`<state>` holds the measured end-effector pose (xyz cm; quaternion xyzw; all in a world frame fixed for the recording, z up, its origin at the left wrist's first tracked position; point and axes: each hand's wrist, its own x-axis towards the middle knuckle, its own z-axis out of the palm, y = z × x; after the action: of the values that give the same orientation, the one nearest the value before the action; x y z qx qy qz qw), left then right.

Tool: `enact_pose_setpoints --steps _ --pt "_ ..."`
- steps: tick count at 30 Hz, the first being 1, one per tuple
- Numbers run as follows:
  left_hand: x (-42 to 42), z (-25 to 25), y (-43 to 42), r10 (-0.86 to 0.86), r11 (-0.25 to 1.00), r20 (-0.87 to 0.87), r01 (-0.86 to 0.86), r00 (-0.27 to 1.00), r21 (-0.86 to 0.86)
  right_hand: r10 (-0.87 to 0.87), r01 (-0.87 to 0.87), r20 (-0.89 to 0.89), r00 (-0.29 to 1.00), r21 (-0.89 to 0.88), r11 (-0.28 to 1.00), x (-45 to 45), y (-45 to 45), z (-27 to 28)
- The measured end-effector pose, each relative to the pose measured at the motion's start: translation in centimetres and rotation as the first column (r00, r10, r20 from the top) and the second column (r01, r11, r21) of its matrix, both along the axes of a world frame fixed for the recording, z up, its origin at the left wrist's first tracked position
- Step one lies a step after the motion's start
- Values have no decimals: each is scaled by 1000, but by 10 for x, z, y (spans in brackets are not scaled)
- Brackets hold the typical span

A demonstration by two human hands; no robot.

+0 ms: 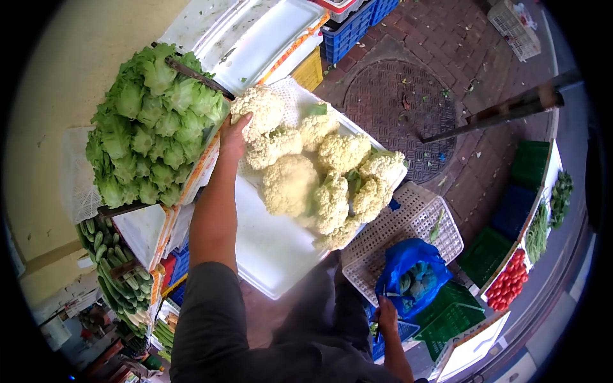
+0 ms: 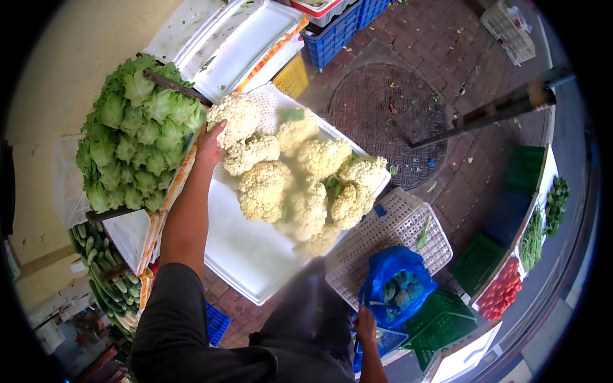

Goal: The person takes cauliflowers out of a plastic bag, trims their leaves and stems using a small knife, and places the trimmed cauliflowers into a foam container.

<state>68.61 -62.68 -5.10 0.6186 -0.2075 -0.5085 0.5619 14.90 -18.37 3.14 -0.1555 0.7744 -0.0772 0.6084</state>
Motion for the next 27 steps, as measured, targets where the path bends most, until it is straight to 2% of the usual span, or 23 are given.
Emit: enact_pose_setpoints --steps 1,2,3,5,7,8,10,12,14,16,18,22,25,27 --pt "-1 9 4 -6 1000 -18 6 1000 -7 9 -9 12 1000 -16 1000 2 -6 3" --pt "-4 21 7 -14 1000 -36 14 999 -16 178 -185 -49 983 -210 960 -3 4 -16" --pt "-10 37 11 -5 999 -72 1 997 -51 326 -356 -143 934 -383 852 -15 23 -53" --pt "-21 66 24 36 998 -78 -40 996 -57 396 -455 -238 887 -598 659 -11 15 -67" --pt "-34 89 42 21 995 -82 -29 996 -93 303 -261 -56 951 -667 698 23 -55 -28" --pt "-54 110 57 36 994 -135 -49 990 -93 238 -124 94 967 -641 758 38 -88 -2" --pt "-84 114 92 -5 989 -327 -44 945 -142 246 -115 121 962 -634 765 60 -135 43" --pt "-130 134 133 -121 983 -404 52 907 -177 295 -174 41 955 -728 663 68 -157 63" --pt "-181 148 178 -92 990 -451 33 888 -137 304 -192 -4 953 -782 593 69 -168 110" --pt "-235 167 222 -175 977 -472 94 864 -189 289 -240 -106 952 -844 480 56 -155 131" --pt "-279 175 267 -235 970 -541 160 807 -183 233 -207 -101 967 -844 495 33 -124 144" --pt "-357 198 340 -410 912 -506 340 758 -230 78 -177 -160 984 -836 520 -21 -45 159" --pt "-405 223 386 -548 833 -493 490 675 -256 -41 4 -23 999 -825 565 -58 17 199" --pt "-428 232 410 -613 779 -497 575 614 -251 -140 24 -57 988 -855 518 -75 61 201"
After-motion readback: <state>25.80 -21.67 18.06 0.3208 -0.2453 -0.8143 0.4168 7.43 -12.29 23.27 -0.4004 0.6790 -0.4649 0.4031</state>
